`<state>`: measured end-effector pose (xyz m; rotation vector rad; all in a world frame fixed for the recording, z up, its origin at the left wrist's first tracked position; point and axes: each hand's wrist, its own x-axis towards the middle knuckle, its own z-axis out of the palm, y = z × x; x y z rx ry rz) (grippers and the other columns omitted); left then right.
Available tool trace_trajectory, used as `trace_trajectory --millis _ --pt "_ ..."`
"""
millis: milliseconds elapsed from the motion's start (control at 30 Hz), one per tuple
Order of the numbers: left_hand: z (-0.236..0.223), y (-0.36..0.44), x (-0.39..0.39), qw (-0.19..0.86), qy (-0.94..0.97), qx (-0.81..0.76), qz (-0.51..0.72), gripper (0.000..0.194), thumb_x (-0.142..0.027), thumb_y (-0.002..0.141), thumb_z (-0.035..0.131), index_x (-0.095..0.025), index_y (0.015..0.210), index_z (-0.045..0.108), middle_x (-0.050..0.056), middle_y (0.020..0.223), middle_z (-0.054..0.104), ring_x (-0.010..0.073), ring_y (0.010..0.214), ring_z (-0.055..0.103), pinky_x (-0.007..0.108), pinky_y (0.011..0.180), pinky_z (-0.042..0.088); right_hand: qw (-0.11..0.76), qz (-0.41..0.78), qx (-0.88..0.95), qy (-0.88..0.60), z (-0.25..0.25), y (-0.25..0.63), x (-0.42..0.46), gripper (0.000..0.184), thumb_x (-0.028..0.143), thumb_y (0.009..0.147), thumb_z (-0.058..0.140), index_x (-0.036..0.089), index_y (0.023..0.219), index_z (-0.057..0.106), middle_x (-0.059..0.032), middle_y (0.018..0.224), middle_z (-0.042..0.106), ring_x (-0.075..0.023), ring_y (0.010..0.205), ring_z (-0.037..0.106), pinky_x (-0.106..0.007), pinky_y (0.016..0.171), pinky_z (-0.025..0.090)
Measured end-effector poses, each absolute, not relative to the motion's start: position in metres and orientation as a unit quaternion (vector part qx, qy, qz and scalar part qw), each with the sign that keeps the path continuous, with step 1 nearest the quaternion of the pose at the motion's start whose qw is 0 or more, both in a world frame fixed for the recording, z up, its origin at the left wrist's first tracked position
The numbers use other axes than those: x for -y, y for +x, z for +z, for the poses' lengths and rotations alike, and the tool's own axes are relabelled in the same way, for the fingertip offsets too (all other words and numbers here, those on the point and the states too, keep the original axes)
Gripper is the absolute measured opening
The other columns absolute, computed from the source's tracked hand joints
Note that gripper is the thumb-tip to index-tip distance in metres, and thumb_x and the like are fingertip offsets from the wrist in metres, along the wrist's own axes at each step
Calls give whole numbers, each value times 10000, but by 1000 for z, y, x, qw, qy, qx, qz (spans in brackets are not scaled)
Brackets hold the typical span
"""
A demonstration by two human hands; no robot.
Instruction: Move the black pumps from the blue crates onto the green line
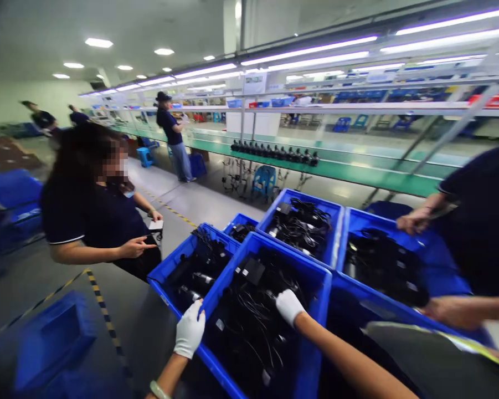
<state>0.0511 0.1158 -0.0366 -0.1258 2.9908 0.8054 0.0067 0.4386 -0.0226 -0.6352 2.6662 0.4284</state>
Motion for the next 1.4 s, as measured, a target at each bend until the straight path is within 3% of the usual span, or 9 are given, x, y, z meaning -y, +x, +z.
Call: trace_trajectory --millis 200,567,1067,1400 --pt "-35 49 -109 50 -26 -968 244 361 -169 856 460 -154 1206 549 83 1103 642 208 972 616 296 825 485 274 146 -925 -217 -11 0 -430 237 50 818 444 94 781 675 -157 802 671 -213 769 637 -314 682 412" --pt "-30 49 -106 68 -17 -971 227 383 -210 867 452 -189 1244 517 69 1080 648 217 901 629 284 710 475 292 120 -934 -168 -4 -2 -465 244 219 850 482 112 958 673 -155 958 662 -259 854 627 -329 692 417" --pt "-23 48 -114 53 -54 -961 265 373 -132 838 464 -157 1197 564 70 1125 636 190 1001 610 297 894 484 288 155 -915 -235 -14 -1 -432 228 37 821 477 87 728 678 -136 725 669 -222 741 651 -316 675 429" --pt "-23 49 -115 68 -67 -956 279 381 -126 832 462 -164 1196 571 68 1133 633 181 1034 597 308 971 448 257 120 -945 -161 -20 4 -434 214 55 832 473 97 760 670 -152 753 666 -218 764 653 -303 693 432"
